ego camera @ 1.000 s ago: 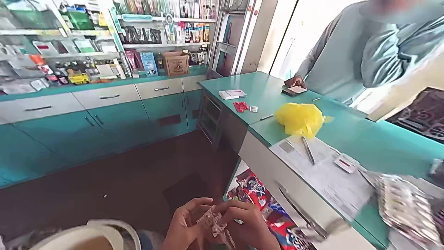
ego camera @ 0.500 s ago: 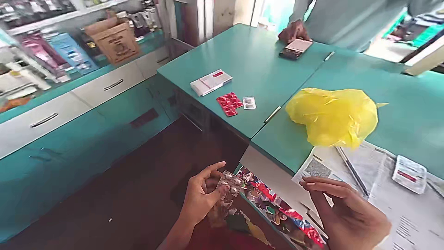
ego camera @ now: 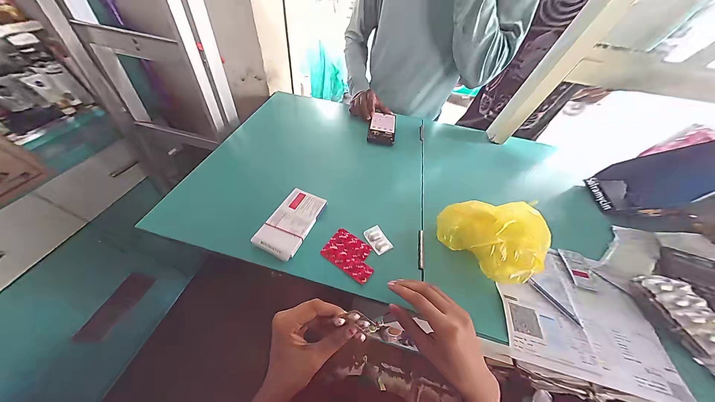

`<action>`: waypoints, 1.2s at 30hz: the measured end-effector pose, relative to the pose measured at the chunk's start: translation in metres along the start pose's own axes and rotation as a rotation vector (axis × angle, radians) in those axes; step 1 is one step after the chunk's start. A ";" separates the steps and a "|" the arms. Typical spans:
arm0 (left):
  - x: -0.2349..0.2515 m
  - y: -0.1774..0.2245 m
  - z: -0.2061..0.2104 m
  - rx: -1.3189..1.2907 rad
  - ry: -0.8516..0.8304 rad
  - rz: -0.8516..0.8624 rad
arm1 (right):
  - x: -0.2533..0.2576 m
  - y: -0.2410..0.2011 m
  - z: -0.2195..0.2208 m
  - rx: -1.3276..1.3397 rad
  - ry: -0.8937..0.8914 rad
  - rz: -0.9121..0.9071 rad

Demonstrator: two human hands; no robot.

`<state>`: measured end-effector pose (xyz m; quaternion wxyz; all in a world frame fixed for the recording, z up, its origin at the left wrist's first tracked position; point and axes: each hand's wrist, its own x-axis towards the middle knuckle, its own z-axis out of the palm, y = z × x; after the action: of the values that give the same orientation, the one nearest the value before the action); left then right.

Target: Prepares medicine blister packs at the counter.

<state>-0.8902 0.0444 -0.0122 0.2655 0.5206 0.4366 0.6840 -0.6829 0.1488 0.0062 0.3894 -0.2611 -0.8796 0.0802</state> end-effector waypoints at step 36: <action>0.062 -0.051 0.095 0.592 -0.519 0.554 | 0.037 0.100 -0.115 -0.441 -0.197 0.314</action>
<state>-0.8251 0.1498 -0.0202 0.0140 0.8241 0.3767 0.4228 -0.5807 0.2460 0.0744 0.2188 -0.4633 -0.8583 -0.0291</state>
